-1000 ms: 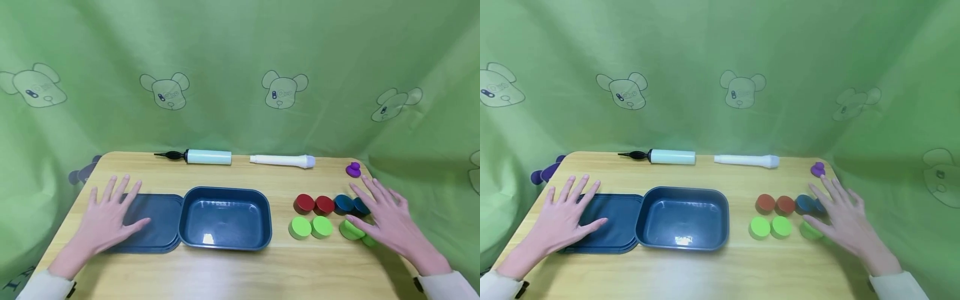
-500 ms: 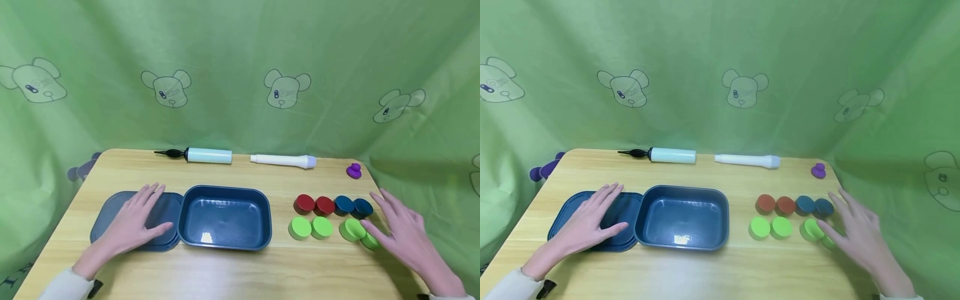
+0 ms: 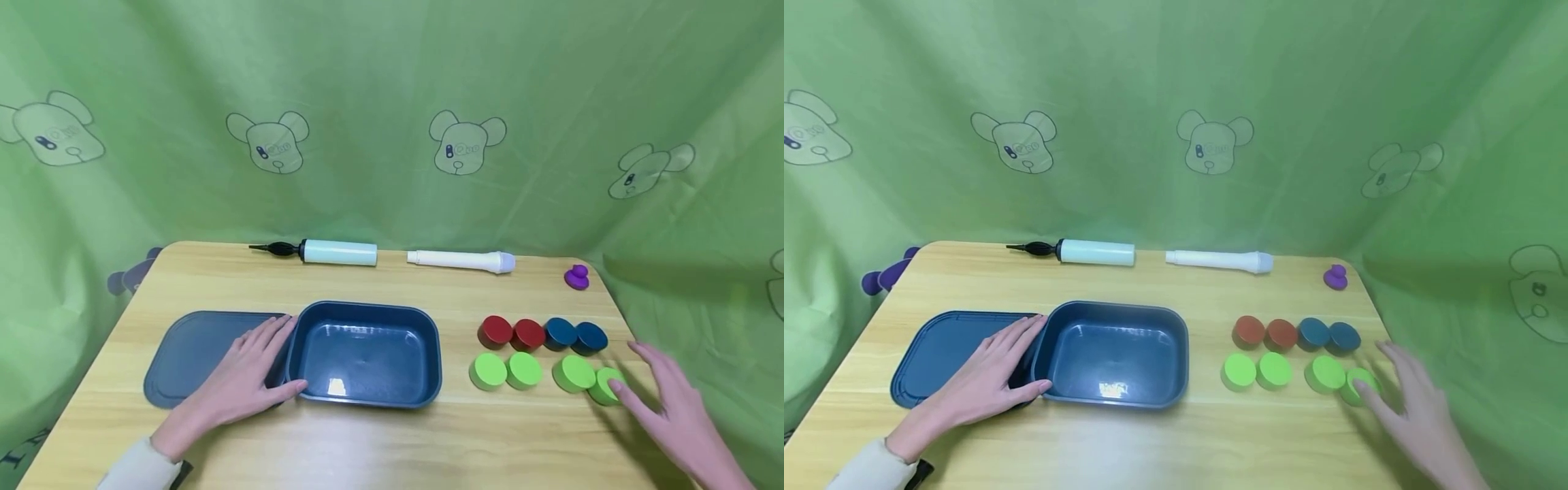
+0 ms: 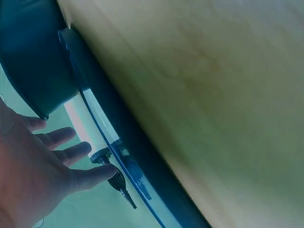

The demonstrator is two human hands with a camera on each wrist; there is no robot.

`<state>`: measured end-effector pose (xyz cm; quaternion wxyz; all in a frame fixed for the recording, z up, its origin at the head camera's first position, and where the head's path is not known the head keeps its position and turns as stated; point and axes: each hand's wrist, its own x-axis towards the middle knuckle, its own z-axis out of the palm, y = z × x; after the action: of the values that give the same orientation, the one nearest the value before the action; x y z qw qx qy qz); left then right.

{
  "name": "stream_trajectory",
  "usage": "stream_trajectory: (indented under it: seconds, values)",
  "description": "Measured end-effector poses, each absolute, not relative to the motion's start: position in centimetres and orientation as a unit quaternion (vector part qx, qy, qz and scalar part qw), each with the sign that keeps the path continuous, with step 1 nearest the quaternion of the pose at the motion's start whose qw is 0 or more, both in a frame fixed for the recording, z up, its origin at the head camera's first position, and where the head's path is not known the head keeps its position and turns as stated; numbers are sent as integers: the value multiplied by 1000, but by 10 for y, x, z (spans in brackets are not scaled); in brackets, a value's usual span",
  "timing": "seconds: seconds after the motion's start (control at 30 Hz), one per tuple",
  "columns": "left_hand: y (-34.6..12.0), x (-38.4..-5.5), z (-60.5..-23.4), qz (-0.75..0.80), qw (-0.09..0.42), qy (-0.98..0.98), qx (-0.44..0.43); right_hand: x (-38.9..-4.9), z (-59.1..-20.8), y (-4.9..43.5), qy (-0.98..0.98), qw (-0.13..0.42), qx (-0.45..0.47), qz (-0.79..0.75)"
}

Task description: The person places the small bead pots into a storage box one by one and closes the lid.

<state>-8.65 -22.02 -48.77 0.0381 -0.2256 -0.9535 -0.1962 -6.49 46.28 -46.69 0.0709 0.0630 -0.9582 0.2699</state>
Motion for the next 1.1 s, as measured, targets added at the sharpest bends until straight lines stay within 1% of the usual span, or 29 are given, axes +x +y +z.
stream_trajectory:
  seconds: [0.23, 0.47, 0.63, 0.73, 0.87, 1.1]
  values:
    - [-220, -87, -489, -203, 34, -950, -235, -55, -474, 473, -959, 74, 47, 270]
    - [-238, -73, -485, -191, 30, -959, -205, -67, -487, 459, -951, 78, 47, 297]
    - [-241, -70, -485, -195, 14, -960, -200, -70, -490, 457, -952, 98, 45, 288]
    - [-239, -70, -483, -196, 7, -959, -205, -71, -493, 462, -955, 88, 47, 280]
    - [-235, -73, -480, -196, 1, -956, -218, -71, -498, 467, -958, 54, 39, 279]
    - [-224, -81, -482, -206, -19, -951, -228, -64, -500, 478, -963, 45, 15, 267]
